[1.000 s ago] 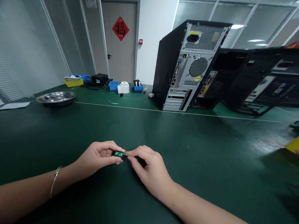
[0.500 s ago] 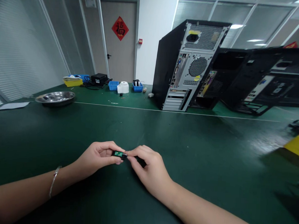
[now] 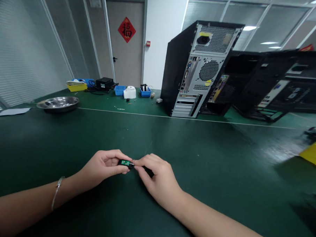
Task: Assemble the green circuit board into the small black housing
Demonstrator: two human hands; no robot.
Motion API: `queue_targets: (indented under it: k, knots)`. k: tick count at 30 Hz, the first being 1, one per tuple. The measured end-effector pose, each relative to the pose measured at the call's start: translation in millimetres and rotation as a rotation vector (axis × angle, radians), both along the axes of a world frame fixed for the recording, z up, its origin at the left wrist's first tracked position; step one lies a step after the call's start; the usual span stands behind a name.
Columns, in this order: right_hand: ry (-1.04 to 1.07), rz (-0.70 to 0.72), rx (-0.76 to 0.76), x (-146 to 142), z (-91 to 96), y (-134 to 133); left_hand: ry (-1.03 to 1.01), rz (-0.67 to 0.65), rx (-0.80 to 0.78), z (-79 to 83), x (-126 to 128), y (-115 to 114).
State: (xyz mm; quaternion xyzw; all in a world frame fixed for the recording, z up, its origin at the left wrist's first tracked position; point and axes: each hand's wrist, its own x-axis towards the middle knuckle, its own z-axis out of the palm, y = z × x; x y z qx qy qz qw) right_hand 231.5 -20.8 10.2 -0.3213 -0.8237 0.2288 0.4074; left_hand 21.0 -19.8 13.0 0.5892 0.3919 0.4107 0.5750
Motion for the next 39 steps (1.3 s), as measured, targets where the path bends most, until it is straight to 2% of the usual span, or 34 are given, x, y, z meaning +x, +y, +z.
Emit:
queue_targets:
  k: [11, 24, 39]
  knots:
    - [0.018, 0.045, 0.011, 0.9, 1.0, -0.3, -0.039, -0.017, -0.065, -0.1, 0.4, 0.2]
    - [0.006, 0.022, 0.044, 1.3, 2.7, -1.3, -0.009, 0.016, -0.037, -0.3, 0.5, -0.4]
    - [-0.029, -0.010, 0.052, 0.9, 3.3, -3.4, 0.027, 0.038, 0.064, -4.3, 0.1, 0.2]
